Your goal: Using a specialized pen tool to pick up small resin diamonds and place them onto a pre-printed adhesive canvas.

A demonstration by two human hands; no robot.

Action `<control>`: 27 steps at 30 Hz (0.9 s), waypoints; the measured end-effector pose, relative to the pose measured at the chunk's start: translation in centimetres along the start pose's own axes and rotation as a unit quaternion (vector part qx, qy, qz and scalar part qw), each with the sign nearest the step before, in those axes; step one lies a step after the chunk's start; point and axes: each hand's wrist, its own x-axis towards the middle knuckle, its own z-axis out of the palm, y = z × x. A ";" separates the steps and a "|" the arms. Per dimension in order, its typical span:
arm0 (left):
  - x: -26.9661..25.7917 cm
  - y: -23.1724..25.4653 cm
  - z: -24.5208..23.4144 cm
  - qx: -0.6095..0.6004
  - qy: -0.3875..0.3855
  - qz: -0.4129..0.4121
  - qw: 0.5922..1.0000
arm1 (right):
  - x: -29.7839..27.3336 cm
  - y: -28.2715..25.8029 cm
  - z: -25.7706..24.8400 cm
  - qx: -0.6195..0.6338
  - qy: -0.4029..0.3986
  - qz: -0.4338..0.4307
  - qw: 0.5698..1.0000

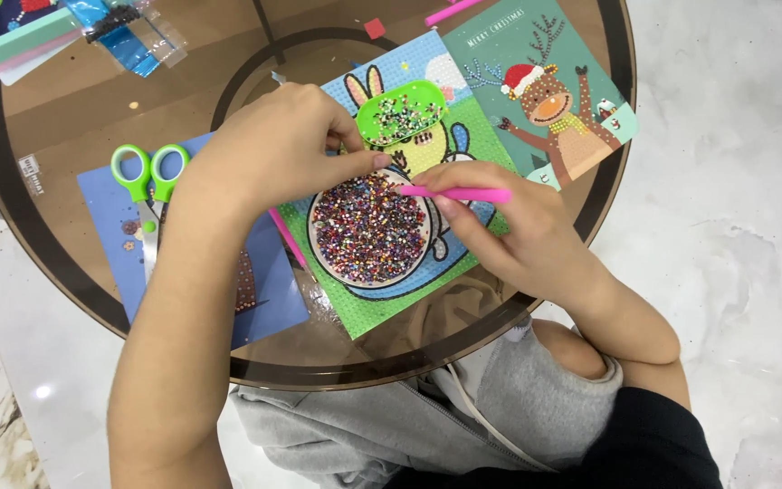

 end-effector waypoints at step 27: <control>0.3 -0.3 0.4 0.007 0.010 0.012 1.000 | 1.1 0.1 0.9 -0.006 -0.021 -0.014 1.000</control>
